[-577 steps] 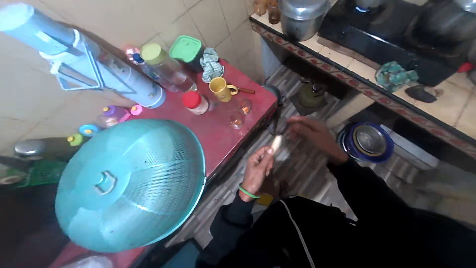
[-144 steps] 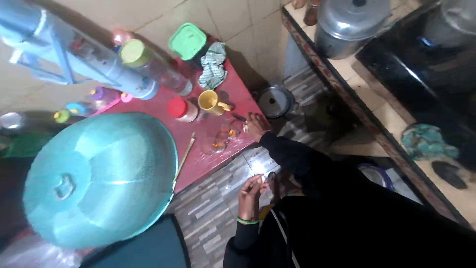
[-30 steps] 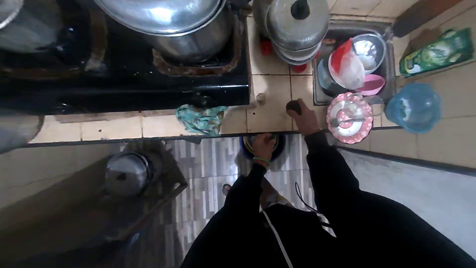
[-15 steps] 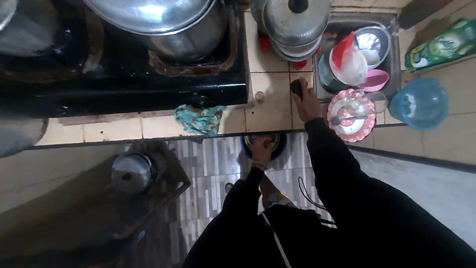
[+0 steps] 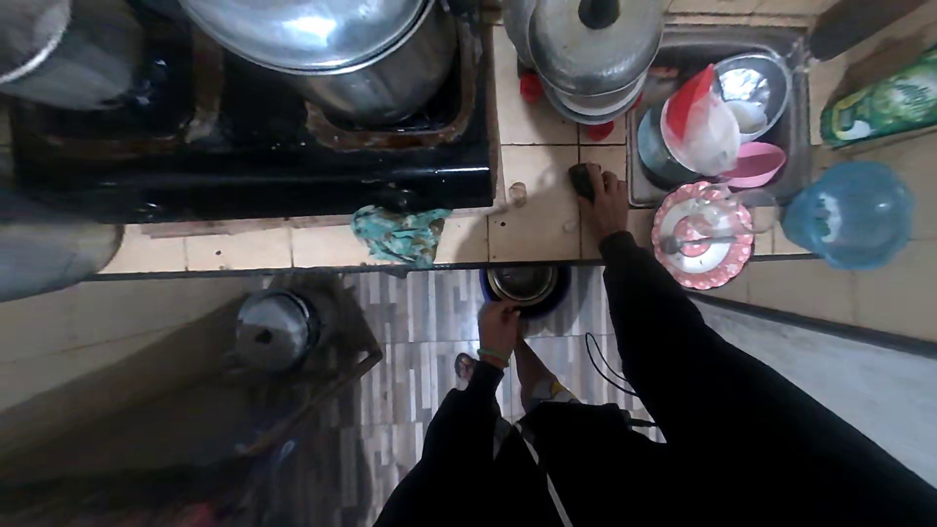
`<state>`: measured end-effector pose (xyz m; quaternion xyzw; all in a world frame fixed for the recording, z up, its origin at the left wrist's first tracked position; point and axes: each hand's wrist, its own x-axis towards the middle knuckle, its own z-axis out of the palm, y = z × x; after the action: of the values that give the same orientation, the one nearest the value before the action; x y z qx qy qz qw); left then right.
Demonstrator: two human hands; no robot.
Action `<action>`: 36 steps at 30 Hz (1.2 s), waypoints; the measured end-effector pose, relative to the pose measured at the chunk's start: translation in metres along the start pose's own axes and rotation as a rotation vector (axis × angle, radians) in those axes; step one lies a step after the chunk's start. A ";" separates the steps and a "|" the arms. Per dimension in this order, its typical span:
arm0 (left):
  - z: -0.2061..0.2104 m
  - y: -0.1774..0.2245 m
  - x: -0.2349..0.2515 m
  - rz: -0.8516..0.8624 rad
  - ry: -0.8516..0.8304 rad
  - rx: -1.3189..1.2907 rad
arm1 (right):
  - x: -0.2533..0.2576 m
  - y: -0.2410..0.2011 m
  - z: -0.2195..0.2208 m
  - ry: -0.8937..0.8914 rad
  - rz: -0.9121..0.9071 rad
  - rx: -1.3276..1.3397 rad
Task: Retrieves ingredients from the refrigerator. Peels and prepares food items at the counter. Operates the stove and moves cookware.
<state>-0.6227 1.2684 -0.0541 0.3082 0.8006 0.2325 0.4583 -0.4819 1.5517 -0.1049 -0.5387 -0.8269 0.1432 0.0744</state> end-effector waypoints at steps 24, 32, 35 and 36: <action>-0.057 -0.049 -0.046 0.017 -0.015 0.024 | -0.057 -0.045 -0.028 -0.362 0.100 0.193; -0.056 -0.049 -0.036 -0.028 -0.064 -0.065 | -0.063 -0.017 -0.001 -0.228 0.349 0.719; -0.050 -0.072 -0.045 -0.090 -0.160 -0.074 | -0.083 -0.008 -0.012 -0.213 0.078 0.416; -0.049 -0.085 -0.045 -0.122 -0.192 -0.049 | -0.092 -0.004 -0.018 -0.172 0.021 0.320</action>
<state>-0.6725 1.1722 -0.0601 0.2686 0.7642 0.1929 0.5537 -0.4425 1.4691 -0.0843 -0.5143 -0.7912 0.3195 0.0866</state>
